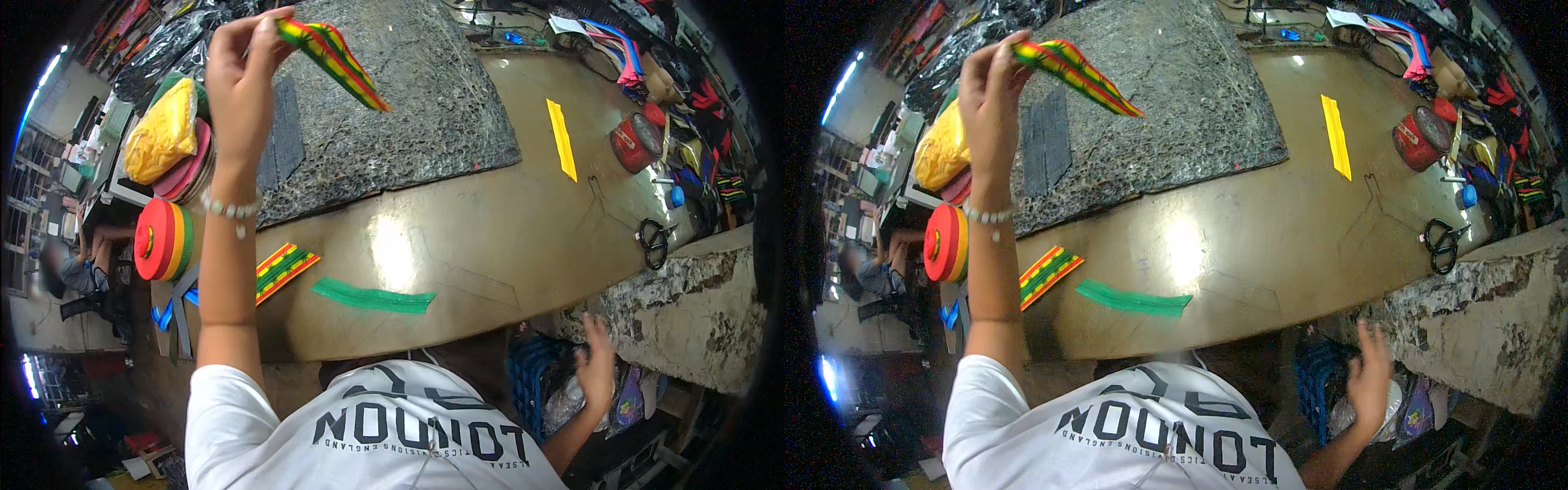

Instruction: The person aligns and layers multiple colorful fabric strips on a workbench, then places a black strip over them and folds the assembly. The person repeats this process with additional strips, creating layered fabric pieces.

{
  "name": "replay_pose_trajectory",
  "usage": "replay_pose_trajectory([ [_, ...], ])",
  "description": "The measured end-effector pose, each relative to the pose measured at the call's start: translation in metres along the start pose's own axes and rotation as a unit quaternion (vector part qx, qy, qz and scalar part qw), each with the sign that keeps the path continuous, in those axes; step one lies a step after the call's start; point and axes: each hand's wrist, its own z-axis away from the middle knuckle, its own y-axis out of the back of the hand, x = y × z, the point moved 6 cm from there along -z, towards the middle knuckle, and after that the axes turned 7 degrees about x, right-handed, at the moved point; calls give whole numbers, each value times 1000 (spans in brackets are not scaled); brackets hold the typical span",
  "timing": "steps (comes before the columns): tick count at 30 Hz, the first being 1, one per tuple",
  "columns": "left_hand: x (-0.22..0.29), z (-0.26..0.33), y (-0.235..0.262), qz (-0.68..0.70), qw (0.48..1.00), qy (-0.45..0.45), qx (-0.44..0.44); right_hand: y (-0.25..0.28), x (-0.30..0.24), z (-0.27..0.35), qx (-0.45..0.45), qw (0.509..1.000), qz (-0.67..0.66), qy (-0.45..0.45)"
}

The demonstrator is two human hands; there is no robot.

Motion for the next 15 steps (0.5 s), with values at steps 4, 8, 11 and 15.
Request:
replay_pose_trajectory([
  [4,46,60,-4,150,978,143,5,77,-66,-68,211,938,-263,-77],
  [8,65,128,-33,126,952,277,-26,73,-191,-106,36,828,-541,141],
  [11,86,166,-44,49,960,271,-41,39,-261,-110,-157,663,-725,102],
  [15,92,187,-33,-10,967,255,-4,25,-265,-88,-99,664,-740,33],
])
